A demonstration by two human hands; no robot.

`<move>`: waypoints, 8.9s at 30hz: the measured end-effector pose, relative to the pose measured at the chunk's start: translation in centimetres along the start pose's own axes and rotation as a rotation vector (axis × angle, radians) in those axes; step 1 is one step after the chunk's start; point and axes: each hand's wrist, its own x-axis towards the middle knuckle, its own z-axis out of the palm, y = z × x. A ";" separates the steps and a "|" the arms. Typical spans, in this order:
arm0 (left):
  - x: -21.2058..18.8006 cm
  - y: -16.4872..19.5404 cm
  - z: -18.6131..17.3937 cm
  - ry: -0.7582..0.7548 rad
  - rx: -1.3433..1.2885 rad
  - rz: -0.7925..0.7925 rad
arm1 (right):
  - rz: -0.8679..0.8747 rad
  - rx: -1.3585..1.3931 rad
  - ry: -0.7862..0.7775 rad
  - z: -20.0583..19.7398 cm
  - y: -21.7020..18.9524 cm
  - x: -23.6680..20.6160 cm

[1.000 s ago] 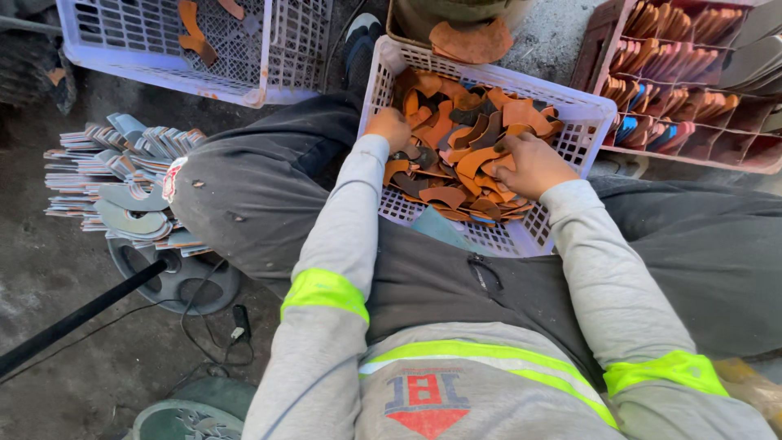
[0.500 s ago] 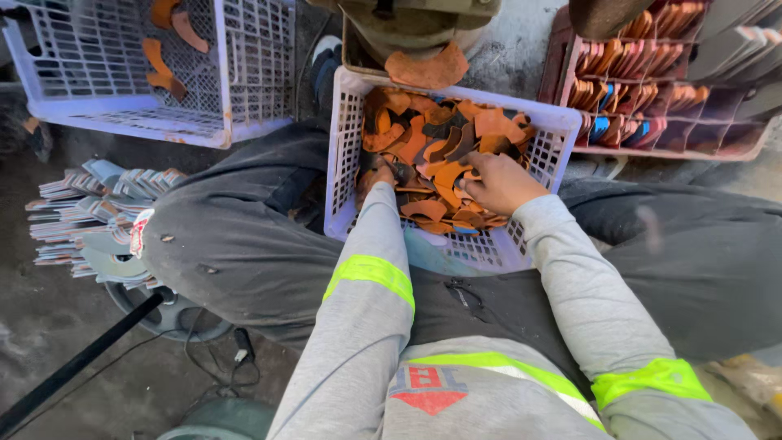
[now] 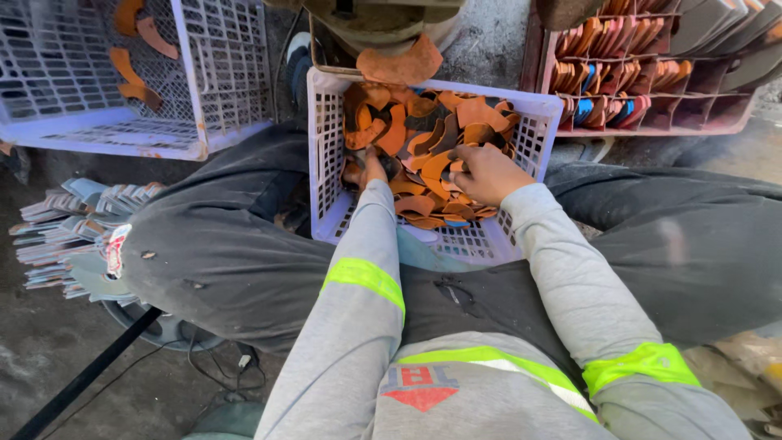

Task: The person sits cross-legged and repeatedly picks orange rubber shoe parts from a white basket, inspects them, and places them into a pink organizer box. The person handles the parts one at a time, turning them over and checking edges before stacking them in the organizer.

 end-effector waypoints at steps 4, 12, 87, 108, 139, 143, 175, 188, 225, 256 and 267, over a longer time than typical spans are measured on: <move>-1.7 1.0 3.4 -0.045 -0.347 0.034 | 0.001 0.035 0.004 0.0 0.2 0.3; -5.3 1.1 2.6 -0.840 0.280 0.443 | 0.102 -0.086 0.085 -1.3 1.3 0.7; 3.7 6.6 -2.5 -0.072 0.587 0.860 | 0.115 0.046 0.347 -6.1 1.9 -1.4; 3.3 2.2 -2.3 -0.276 1.432 0.511 | 0.083 0.001 0.229 -4.9 0.6 -0.8; 4.5 -2.7 -3.2 -0.704 1.289 0.260 | -0.234 -0.573 -0.288 11.4 -1.9 10.7; 5.8 -1.6 -4.2 -0.447 1.275 0.308 | -0.221 -0.931 -0.086 10.6 0.5 9.3; 3.3 -1.8 -2.2 -0.461 1.309 0.417 | -0.182 -0.734 -0.085 12.4 0.1 9.6; 3.2 1.9 -3.8 -0.013 1.263 0.622 | -0.166 -0.426 0.005 10.1 -1.0 7.6; -7.9 2.5 -7.8 -0.931 -0.101 0.507 | -0.157 0.619 0.281 -1.4 -7.4 -0.9; -12.1 8.5 -14.0 -0.858 -0.280 1.038 | -0.044 -0.781 -0.309 10.1 -3.9 9.2; -14.9 8.8 -15.4 -0.736 -0.137 1.087 | -0.132 -0.337 0.268 13.0 -4.8 12.7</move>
